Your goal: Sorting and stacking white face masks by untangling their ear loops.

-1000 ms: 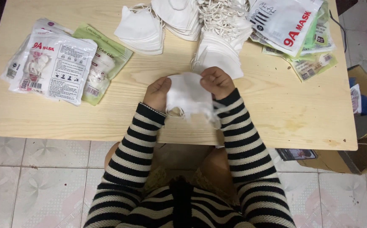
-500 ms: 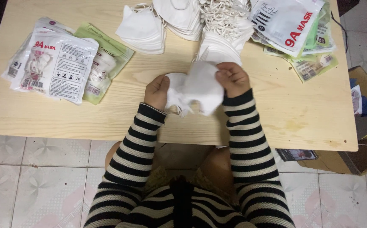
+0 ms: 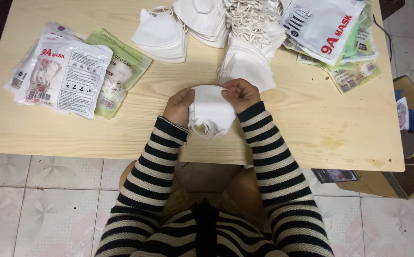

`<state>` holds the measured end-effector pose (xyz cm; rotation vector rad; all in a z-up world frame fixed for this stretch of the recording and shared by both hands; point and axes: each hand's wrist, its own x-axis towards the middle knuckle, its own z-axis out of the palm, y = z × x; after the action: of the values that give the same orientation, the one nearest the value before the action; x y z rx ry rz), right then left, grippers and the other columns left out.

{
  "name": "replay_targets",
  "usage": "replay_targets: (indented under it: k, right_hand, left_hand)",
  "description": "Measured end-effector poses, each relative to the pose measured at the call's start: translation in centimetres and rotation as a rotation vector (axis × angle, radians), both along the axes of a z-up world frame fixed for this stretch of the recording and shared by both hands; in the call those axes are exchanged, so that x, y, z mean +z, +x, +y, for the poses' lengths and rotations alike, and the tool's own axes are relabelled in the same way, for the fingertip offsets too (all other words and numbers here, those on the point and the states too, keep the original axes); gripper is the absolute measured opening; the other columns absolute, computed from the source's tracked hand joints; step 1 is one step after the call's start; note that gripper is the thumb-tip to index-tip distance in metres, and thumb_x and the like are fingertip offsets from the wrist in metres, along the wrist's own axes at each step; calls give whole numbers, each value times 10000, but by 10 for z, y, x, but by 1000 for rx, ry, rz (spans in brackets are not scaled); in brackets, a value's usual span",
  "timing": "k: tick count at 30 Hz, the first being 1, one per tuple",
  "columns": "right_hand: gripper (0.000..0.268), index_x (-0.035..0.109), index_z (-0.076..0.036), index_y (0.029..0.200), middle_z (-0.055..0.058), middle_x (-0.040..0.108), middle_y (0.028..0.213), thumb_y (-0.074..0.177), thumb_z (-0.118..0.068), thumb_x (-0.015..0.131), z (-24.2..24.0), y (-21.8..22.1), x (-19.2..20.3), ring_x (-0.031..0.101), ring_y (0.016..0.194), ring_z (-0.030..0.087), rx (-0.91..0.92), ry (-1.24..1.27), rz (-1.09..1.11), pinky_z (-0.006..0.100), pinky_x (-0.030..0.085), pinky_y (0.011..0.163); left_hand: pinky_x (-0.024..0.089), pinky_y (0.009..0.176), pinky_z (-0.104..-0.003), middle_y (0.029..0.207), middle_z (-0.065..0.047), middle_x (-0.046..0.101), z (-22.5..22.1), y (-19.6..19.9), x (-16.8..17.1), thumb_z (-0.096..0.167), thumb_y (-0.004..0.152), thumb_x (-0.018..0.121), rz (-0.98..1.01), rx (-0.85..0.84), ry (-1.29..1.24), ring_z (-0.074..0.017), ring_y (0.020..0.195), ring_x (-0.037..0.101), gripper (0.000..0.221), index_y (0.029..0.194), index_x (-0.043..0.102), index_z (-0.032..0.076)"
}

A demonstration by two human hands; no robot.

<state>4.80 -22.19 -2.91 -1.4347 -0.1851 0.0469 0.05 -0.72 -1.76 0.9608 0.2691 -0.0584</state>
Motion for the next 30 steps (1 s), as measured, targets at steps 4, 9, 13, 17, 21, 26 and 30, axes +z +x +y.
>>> replay_targets:
  k: [4, 9, 13, 17, 21, 26, 30]
  right_hand:
    - [233, 730, -24, 1075, 102, 751, 825, 877, -73, 843, 3, -5, 15, 676, 684, 103, 9, -66, -22, 225, 576, 608]
    - [212, 734, -51, 1075, 88, 752, 842, 889, -80, 833, 9, -8, 15, 662, 737, 108, -24, -165, -49, 233, 562, 646]
    - [194, 747, -76, 1081, 104, 764, 867, 907, -101, 829, 13, -15, 29, 673, 762, 123, -30, -214, -61, 258, 571, 672]
    - [209, 741, -74, 1091, 113, 766, 875, 906, -110, 832, 17, -19, 38, 666, 762, 129, -19, -214, -53, 263, 572, 671]
    - [264, 723, -64, 1136, 91, 755, 874, 895, -111, 821, 9, -17, 38, 651, 732, 119, 46, -185, 15, 243, 574, 671]
    - [187, 742, -81, 1107, 120, 743, 843, 927, -89, 791, -17, -16, 54, 663, 684, 162, -51, -324, -17, 284, 590, 641]
    - [208, 750, -118, 1106, 138, 738, 971, 905, -64, 760, -40, -9, 68, 727, 876, 341, -471, -846, -216, 411, 636, 711]
  left_hand:
    - [638, 726, -329, 907, -148, 729, 0, 4, -10, 183, 1038, 620, -12, 0, -11, -207, 786, 740, 233, 1145, 712, -2]
    - [635, 706, -324, 884, -133, 713, 0, 5, -20, 203, 1053, 585, -3, -12, 6, -205, 762, 736, 257, 1150, 700, -5]
    - [631, 736, -328, 916, -137, 726, -5, -12, 39, 216, 1039, 627, -16, -43, 17, -207, 796, 732, 282, 1185, 697, -15]
    - [636, 715, -298, 918, -132, 751, -2, -7, 22, 186, 1004, 691, -41, -84, 128, -183, 784, 740, 267, 1197, 706, 1]
    - [641, 707, -297, 909, -126, 756, 4, 4, 0, 193, 1037, 639, -76, -75, 200, -176, 789, 742, 245, 1210, 712, 35]
    - [642, 685, -298, 880, -132, 744, 5, -3, 14, 164, 1018, 653, -53, -2, 145, -182, 765, 735, 235, 1196, 717, 24]
    - [638, 680, -296, 882, -131, 743, 8, 0, 7, 162, 1013, 659, -62, 32, 170, -179, 768, 733, 235, 1193, 716, 22]
